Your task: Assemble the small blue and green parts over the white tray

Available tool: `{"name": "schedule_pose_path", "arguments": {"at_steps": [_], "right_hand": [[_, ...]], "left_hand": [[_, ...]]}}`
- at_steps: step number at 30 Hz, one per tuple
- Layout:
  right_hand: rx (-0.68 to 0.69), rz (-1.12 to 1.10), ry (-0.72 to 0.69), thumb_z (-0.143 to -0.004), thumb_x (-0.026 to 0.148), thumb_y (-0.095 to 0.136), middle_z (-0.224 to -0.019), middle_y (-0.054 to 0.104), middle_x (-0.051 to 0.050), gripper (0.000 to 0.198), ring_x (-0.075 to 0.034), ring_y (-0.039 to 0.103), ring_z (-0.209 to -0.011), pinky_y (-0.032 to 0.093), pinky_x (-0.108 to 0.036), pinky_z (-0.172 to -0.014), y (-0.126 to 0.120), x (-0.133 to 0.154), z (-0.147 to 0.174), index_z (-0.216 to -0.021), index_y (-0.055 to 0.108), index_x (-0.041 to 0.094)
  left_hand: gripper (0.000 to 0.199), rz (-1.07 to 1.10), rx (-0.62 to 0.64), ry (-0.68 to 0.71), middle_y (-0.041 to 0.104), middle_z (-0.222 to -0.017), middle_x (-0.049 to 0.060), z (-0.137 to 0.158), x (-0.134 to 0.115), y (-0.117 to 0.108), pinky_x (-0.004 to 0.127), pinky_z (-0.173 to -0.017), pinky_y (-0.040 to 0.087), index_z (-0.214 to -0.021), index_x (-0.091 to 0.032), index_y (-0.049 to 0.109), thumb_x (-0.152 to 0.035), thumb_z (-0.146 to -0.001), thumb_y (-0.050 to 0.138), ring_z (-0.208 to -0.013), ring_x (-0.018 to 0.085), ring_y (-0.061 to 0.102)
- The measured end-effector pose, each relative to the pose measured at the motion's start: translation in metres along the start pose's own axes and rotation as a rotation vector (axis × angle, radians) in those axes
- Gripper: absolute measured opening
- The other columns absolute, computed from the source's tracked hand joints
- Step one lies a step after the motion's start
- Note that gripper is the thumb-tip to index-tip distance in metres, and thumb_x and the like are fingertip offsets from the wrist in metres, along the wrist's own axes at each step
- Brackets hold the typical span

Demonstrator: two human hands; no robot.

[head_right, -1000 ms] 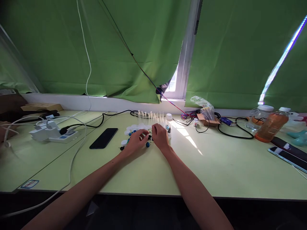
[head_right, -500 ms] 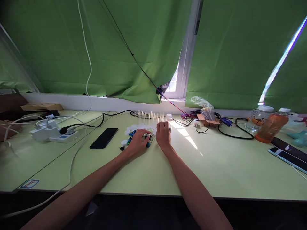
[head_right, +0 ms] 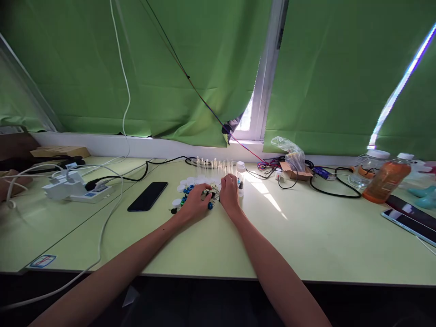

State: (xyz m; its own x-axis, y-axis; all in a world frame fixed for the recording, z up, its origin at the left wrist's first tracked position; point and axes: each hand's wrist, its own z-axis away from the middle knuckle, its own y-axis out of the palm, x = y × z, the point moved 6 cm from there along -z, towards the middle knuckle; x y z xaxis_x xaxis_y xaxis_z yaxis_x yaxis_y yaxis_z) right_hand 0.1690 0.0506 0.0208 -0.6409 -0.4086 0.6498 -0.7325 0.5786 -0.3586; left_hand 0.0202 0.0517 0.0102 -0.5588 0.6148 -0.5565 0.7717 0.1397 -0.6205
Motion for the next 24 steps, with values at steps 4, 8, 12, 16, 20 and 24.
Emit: {"name": "schedule_pose_path", "arguments": {"at_steps": [4, 8, 12, 16, 20, 24], "right_hand": [[0.023, 0.014, 0.037, -0.094, 0.026, 0.032, -0.080, 0.053, -0.004, 0.023, -0.019, 0.048, -0.081, 0.039, -0.030, -0.074, 0.000, -0.004, -0.001, -0.072, 0.036, 0.023], [0.056, -0.009, 0.097, -0.095, 0.030, 0.031, -0.073, 0.051, -0.001, 0.023, -0.019, 0.046, -0.071, 0.036, -0.029, -0.068, 0.002, -0.008, 0.000, -0.073, 0.036, 0.024], [0.096, -0.044, 0.178, -0.095, 0.032, 0.031, -0.072, 0.053, -0.001, 0.023, -0.019, 0.048, -0.069, 0.036, -0.029, -0.067, 0.004, -0.011, 0.000, -0.074, 0.038, 0.024], [0.118, -0.058, 0.222, -0.095, 0.034, 0.031, -0.076, 0.057, -0.003, 0.024, -0.020, 0.051, -0.072, 0.036, -0.031, -0.068, 0.005, -0.013, 0.001, -0.076, 0.042, 0.023], [0.128, -0.099, 0.229, -0.095, 0.037, 0.031, -0.076, 0.057, -0.003, 0.027, -0.020, 0.053, -0.073, 0.037, -0.031, -0.068, 0.006, -0.016, 0.000, -0.076, 0.044, 0.023], [0.126, -0.136, 0.236, -0.094, 0.039, 0.032, -0.076, 0.059, -0.003, 0.027, -0.021, 0.054, -0.073, 0.038, -0.032, -0.068, 0.008, -0.020, 0.000, -0.075, 0.044, 0.023]], "left_hand": [[0.017, 0.000, 0.027, 0.002, 0.065, -0.106, 0.008, -0.001, 0.004, 0.003, 0.037, -0.089, 0.044, -0.101, -0.021, 0.058, -0.024, -0.084, 0.053, -0.105, 0.024, 0.057], [0.018, -0.006, 0.049, -0.007, 0.064, -0.106, 0.008, -0.002, 0.006, 0.005, 0.036, -0.087, 0.045, -0.101, -0.021, 0.056, -0.025, -0.084, 0.053, -0.102, 0.024, 0.057], [0.021, -0.033, 0.077, -0.007, 0.061, -0.110, 0.010, -0.001, 0.007, 0.007, 0.037, -0.090, 0.044, -0.107, -0.021, 0.050, -0.026, -0.086, 0.049, -0.107, 0.024, 0.056], [0.024, -0.038, 0.089, -0.015, 0.058, -0.116, 0.011, 0.000, 0.010, 0.008, 0.038, -0.093, 0.043, -0.111, -0.021, 0.044, -0.027, -0.088, 0.047, -0.113, 0.024, 0.053], [0.025, -0.042, 0.098, -0.013, 0.057, -0.116, 0.012, 0.000, 0.012, 0.010, 0.039, -0.094, 0.043, -0.112, -0.021, 0.044, -0.028, -0.088, 0.048, -0.114, 0.025, 0.053], [0.025, -0.056, 0.098, -0.005, 0.057, -0.116, 0.012, -0.001, 0.012, 0.011, 0.040, -0.094, 0.043, -0.112, -0.021, 0.043, -0.027, -0.088, 0.047, -0.112, 0.025, 0.053]]}}
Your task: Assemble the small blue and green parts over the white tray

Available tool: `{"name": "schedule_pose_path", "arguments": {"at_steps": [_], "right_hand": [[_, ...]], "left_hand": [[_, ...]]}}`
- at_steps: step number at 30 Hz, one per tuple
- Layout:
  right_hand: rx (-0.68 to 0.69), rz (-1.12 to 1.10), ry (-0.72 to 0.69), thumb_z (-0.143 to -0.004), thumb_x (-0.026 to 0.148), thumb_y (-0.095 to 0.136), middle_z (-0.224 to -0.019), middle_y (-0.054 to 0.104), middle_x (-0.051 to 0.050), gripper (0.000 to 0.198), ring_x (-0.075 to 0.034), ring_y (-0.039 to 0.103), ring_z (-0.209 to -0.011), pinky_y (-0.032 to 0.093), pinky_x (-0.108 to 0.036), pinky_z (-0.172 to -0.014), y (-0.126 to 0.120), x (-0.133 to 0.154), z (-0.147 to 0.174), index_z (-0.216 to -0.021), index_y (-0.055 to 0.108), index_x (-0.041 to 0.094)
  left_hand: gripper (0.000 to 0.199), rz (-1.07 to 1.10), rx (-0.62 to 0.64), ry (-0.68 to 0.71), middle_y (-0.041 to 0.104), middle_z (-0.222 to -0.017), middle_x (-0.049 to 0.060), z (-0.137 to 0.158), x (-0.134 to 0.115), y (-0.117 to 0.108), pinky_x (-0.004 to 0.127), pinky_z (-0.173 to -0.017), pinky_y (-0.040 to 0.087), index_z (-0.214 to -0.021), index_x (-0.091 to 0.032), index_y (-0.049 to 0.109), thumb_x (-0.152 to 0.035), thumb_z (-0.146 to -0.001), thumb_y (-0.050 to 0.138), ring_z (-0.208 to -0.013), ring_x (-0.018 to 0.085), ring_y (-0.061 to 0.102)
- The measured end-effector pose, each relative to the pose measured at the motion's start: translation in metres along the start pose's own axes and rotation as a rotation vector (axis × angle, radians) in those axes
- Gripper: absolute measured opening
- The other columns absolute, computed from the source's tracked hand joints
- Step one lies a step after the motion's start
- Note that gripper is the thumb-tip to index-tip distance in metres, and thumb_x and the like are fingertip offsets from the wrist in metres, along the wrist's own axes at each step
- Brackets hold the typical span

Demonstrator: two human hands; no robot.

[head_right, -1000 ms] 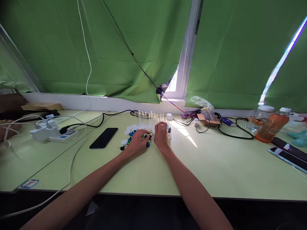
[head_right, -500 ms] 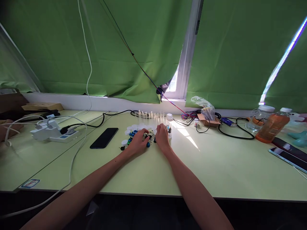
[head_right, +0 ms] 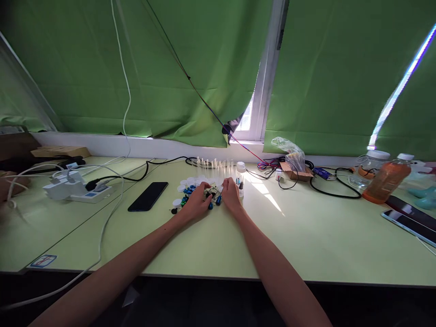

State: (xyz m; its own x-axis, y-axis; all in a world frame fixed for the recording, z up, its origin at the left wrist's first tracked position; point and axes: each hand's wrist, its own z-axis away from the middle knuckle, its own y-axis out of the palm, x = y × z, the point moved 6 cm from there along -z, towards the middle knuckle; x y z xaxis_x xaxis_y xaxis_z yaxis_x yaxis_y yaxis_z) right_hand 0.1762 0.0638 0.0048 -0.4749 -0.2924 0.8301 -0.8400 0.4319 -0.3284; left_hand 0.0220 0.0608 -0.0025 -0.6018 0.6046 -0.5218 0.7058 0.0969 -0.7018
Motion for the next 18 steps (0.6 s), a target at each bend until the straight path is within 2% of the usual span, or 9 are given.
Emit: {"name": "schedule_pose_path", "arguments": {"at_steps": [9, 18], "right_hand": [[-0.013, -0.069, -0.002, -0.093, 0.036, 0.033, -0.086, 0.065, -0.006, 0.024, -0.022, 0.059, -0.083, 0.042, -0.036, -0.077, 0.0042, -0.0056, -0.0025, -0.076, 0.045, 0.023], [0.001, -0.064, -0.007, -0.094, 0.036, 0.034, -0.092, 0.069, -0.008, 0.023, -0.024, 0.064, -0.091, 0.044, -0.037, -0.080, 0.0045, -0.0046, -0.0019, -0.078, 0.045, 0.023]], "left_hand": [[0.022, -0.027, -0.001, 0.056, 0.061, -0.111, 0.010, -0.0006, -0.0011, 0.0004, 0.041, -0.093, 0.044, -0.111, -0.021, 0.048, -0.024, -0.089, 0.045, -0.109, 0.025, 0.055], [0.033, 0.016, -0.023, 0.172, 0.063, -0.121, 0.008, -0.0020, -0.0057, 0.0005, 0.041, -0.102, 0.043, -0.120, -0.021, 0.056, -0.018, -0.090, 0.044, -0.117, 0.023, 0.055]]}}
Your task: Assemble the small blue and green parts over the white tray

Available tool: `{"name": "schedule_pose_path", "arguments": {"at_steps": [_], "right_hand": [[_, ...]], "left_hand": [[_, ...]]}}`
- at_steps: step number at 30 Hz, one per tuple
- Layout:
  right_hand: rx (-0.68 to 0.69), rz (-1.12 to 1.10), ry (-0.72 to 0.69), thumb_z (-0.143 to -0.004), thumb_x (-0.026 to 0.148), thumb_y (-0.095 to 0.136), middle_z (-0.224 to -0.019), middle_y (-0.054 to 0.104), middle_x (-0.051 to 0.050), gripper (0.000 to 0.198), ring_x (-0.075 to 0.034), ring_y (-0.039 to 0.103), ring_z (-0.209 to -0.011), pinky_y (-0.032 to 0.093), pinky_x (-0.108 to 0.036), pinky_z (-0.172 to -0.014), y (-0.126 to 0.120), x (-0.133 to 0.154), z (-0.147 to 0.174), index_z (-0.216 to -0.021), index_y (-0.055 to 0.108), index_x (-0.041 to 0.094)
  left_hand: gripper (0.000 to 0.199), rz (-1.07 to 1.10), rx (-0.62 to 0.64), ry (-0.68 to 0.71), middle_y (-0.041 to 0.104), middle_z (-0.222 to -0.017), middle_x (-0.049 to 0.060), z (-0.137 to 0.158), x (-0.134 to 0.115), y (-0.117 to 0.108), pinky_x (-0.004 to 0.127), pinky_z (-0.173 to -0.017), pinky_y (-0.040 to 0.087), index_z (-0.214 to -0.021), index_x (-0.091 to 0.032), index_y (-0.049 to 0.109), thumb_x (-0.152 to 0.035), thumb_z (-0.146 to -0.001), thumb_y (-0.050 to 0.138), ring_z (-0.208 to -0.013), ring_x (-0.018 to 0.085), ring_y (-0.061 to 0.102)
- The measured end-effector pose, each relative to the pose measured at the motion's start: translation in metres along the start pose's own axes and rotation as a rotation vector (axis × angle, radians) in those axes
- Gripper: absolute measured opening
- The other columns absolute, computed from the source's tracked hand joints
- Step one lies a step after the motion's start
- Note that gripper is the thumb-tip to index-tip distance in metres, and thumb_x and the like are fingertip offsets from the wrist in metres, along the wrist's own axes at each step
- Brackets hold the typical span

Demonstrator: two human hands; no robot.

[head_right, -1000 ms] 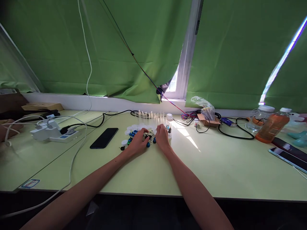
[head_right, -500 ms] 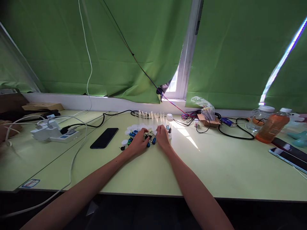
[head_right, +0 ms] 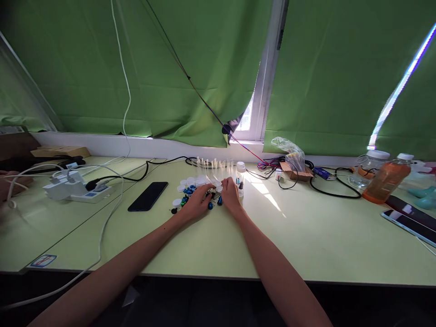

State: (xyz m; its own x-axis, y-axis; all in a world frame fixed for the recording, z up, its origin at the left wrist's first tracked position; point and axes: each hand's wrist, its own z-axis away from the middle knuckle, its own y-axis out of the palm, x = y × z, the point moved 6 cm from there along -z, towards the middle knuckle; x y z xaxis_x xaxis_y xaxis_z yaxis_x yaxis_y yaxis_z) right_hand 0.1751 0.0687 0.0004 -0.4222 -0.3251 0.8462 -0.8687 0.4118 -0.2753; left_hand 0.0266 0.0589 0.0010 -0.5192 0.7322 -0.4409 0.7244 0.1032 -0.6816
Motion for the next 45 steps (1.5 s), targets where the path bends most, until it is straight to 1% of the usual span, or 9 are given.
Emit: {"name": "schedule_pose_path", "arguments": {"at_steps": [3, 11, 16, 24, 27, 31, 36, 40, 45], "right_hand": [[-0.003, -0.006, -0.010, -0.095, 0.035, 0.033, -0.094, 0.069, -0.008, 0.023, -0.023, 0.065, -0.092, 0.044, -0.036, -0.080, -0.001, 0.002, 0.001, -0.079, 0.045, 0.023], [0.004, -0.011, -0.011, -0.096, 0.037, 0.032, -0.093, 0.069, -0.006, 0.024, -0.020, 0.068, -0.082, 0.045, -0.034, -0.077, -0.002, 0.006, 0.002, -0.080, 0.043, 0.023], [0.005, 0.019, -0.010, -0.095, 0.035, 0.032, -0.090, 0.069, -0.006, 0.024, -0.021, 0.067, -0.082, 0.045, -0.034, -0.076, -0.004, 0.009, 0.003, -0.078, 0.044, 0.023], [-0.045, 0.031, -0.059, -0.094, 0.034, 0.034, -0.082, 0.069, -0.007, 0.025, -0.023, 0.067, -0.078, 0.045, -0.035, -0.073, -0.008, 0.014, 0.004, -0.076, 0.046, 0.022], [-0.094, 0.028, -0.088, -0.094, 0.034, 0.033, -0.080, 0.068, -0.006, 0.026, -0.022, 0.065, -0.076, 0.044, -0.033, -0.071, -0.012, 0.020, 0.005, -0.075, 0.046, 0.022], [-0.154, 0.066, -0.132, -0.094, 0.034, 0.033, -0.077, 0.068, -0.005, 0.027, -0.020, 0.062, -0.072, 0.041, -0.031, -0.069, -0.017, 0.027, 0.008, -0.073, 0.045, 0.023], [-0.150, 0.081, -0.150, -0.095, 0.034, 0.033, -0.076, 0.068, -0.005, 0.027, -0.019, 0.057, -0.066, 0.039, -0.030, -0.065, -0.016, 0.029, 0.010, -0.073, 0.044, 0.022], [-0.137, 0.068, -0.161, -0.096, 0.035, 0.033, -0.075, 0.066, -0.004, 0.028, -0.017, 0.054, -0.061, 0.039, -0.029, -0.064, -0.014, 0.030, 0.011, -0.073, 0.043, 0.023], [-0.157, 0.070, -0.175, -0.096, 0.036, 0.032, -0.072, 0.062, -0.003, 0.027, -0.017, 0.051, -0.060, 0.037, -0.029, -0.061, -0.016, 0.033, 0.012, -0.073, 0.040, 0.023]], "left_hand": [[0.033, 0.000, -0.001, 0.006, 0.062, -0.125, 0.008, 0.000, 0.000, 0.000, 0.042, -0.105, 0.041, -0.122, -0.022, 0.057, -0.020, -0.091, 0.044, -0.121, 0.023, 0.054], [0.035, -0.031, 0.003, -0.019, 0.061, -0.128, 0.008, 0.000, 0.004, 0.000, 0.044, -0.105, 0.041, -0.122, -0.025, 0.063, -0.024, -0.091, 0.048, -0.124, 0.025, 0.052], [0.034, -0.025, 0.009, -0.055, 0.059, -0.125, 0.008, 0.000, 0.006, 0.000, 0.042, -0.104, 0.042, -0.120, -0.026, 0.066, -0.025, -0.092, 0.048, -0.121, 0.024, 0.053], [0.034, 0.026, -0.009, -0.071, 0.056, -0.118, 0.008, 0.000, -0.004, -0.005, 0.038, -0.103, 0.042, -0.121, -0.026, 0.065, -0.024, -0.090, 0.052, -0.115, 0.022, 0.054], [0.033, 0.017, -0.053, -0.071, 0.055, -0.118, 0.007, 0.001, -0.008, -0.008, 0.037, -0.102, 0.042, -0.120, -0.028, 0.064, -0.025, -0.090, 0.052, -0.115, 0.021, 0.055], [0.030, -0.003, -0.173, -0.055, 0.051, -0.121, 0.007, 0.000, -0.012, -0.018, 0.035, -0.101, 0.043, -0.119, -0.028, 0.063, -0.027, -0.091, 0.052, -0.114, 0.020, 0.055], [0.023, -0.013, -0.275, -0.034, 0.049, -0.117, 0.008, -0.002, -0.014, -0.031, 0.035, -0.094, 0.047, -0.112, -0.026, 0.063, -0.029, -0.091, 0.054, -0.106, 0.020, 0.058], [0.017, 0.032, -0.279, -0.073, 0.047, -0.116, 0.007, -0.002, -0.009, -0.032, 0.034, -0.088, 0.050, -0.106, -0.025, 0.061, -0.028, -0.090, 0.055, -0.096, 0.018, 0.061], [0.012, 0.054, -0.251, -0.073, 0.048, -0.112, 0.006, -0.002, -0.009, -0.029, 0.035, -0.088, 0.049, -0.099, -0.024, 0.056, -0.021, -0.090, 0.049, -0.097, 0.018, 0.059]]}}
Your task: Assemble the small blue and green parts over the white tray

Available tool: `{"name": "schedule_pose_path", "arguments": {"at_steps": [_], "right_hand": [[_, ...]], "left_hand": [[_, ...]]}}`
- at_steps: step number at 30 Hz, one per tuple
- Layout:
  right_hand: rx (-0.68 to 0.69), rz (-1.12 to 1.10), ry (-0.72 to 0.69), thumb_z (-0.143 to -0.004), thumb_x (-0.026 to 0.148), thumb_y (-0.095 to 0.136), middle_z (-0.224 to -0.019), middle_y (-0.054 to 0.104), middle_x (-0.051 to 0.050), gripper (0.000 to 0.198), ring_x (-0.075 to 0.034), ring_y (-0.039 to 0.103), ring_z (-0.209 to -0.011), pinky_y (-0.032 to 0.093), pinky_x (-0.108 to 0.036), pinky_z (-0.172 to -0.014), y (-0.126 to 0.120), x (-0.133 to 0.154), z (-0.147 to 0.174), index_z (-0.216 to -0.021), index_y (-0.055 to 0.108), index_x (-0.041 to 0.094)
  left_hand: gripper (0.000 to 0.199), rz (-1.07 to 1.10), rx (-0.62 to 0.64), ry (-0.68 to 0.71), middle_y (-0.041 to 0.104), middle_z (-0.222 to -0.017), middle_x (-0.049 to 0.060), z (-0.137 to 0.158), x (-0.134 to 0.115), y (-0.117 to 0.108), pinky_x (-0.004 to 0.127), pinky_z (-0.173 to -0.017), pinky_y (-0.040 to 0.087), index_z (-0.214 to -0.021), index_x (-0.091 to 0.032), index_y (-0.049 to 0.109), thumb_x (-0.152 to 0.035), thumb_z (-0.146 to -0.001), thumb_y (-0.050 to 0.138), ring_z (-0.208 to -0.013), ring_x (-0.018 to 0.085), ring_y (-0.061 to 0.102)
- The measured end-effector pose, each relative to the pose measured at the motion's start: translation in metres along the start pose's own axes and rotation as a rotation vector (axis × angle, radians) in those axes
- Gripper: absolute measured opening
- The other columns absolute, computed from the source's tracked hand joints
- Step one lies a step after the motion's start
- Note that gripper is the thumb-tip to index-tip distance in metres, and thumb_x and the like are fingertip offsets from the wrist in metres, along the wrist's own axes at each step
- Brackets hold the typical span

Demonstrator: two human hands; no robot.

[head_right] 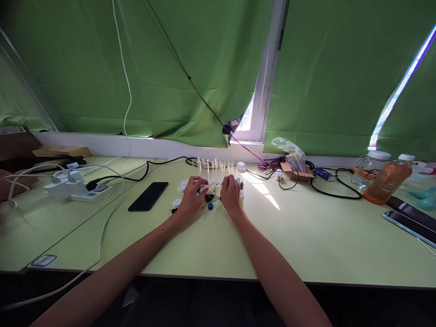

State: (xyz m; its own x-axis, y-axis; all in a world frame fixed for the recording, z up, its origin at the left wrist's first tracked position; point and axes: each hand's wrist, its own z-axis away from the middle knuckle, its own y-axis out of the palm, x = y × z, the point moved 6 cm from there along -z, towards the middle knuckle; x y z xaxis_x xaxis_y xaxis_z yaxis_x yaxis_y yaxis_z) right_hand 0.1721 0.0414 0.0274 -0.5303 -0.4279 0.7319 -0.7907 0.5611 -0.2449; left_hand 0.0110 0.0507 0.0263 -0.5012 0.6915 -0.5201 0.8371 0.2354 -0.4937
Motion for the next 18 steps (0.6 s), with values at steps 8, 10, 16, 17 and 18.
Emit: {"name": "schedule_pose_path", "arguments": {"at_steps": [8, 10, 16, 17, 18], "right_hand": [[-0.054, 0.007, 0.012, -0.097, 0.034, 0.031, -0.072, 0.062, -0.001, 0.027, -0.017, 0.055, -0.064, 0.036, -0.029, -0.064, -0.004, 0.001, 0.000, -0.075, 0.042, 0.023], [-0.076, -0.022, 0.020, -0.098, 0.036, 0.029, -0.072, 0.061, 0.000, 0.028, -0.017, 0.056, -0.064, 0.037, -0.028, -0.065, -0.005, 0.000, 0.001, -0.076, 0.041, 0.023], [-0.171, -0.093, 0.037, -0.099, 0.038, 0.027, -0.071, 0.060, 0.000, 0.028, -0.016, 0.056, -0.062, 0.040, -0.029, -0.066, -0.012, 0.002, 0.001, -0.079, 0.040, 0.023], [-0.187, -0.100, 0.040, -0.099, 0.039, 0.027, -0.071, 0.059, 0.000, 0.028, -0.015, 0.057, -0.063, 0.041, -0.029, -0.066, -0.014, 0.003, 0.001, -0.080, 0.040, 0.024], [-0.204, -0.109, 0.042, -0.099, 0.039, 0.026, -0.072, 0.059, 0.000, 0.028, -0.015, 0.057, -0.063, 0.041, -0.029, -0.066, -0.015, 0.003, 0.001, -0.080, 0.040, 0.024]], "left_hand": [[0.022, -0.075, -0.010, -0.001, 0.055, -0.099, 0.004, -0.003, 0.005, -0.003, 0.035, -0.080, 0.048, -0.098, -0.024, 0.043, -0.013, -0.080, 0.050, -0.090, 0.019, 0.056], [0.025, -0.062, -0.006, -0.031, 0.057, -0.099, 0.004, -0.003, 0.007, -0.003, 0.033, -0.077, 0.047, -0.099, -0.024, 0.041, -0.013, -0.079, 0.051, -0.088, 0.018, 0.057], [0.035, -0.142, 0.055, -0.067, 0.060, -0.089, 0.003, -0.001, 0.005, -0.003, 0.031, -0.066, 0.045, -0.108, -0.024, 0.045, -0.011, -0.075, 0.050, -0.078, 0.018, 0.059], [0.036, -0.163, 0.061, -0.066, 0.061, -0.088, 0.003, -0.001, 0.005, -0.003, 0.031, -0.067, 0.045, -0.108, -0.024, 0.047, -0.011, -0.075, 0.049, -0.079, 0.019, 0.059], [0.036, -0.180, 0.064, -0.063, 0.062, -0.088, 0.003, 0.000, 0.006, -0.003, 0.032, -0.068, 0.046, -0.109, -0.024, 0.049, -0.011, -0.075, 0.049, -0.080, 0.020, 0.060]]}}
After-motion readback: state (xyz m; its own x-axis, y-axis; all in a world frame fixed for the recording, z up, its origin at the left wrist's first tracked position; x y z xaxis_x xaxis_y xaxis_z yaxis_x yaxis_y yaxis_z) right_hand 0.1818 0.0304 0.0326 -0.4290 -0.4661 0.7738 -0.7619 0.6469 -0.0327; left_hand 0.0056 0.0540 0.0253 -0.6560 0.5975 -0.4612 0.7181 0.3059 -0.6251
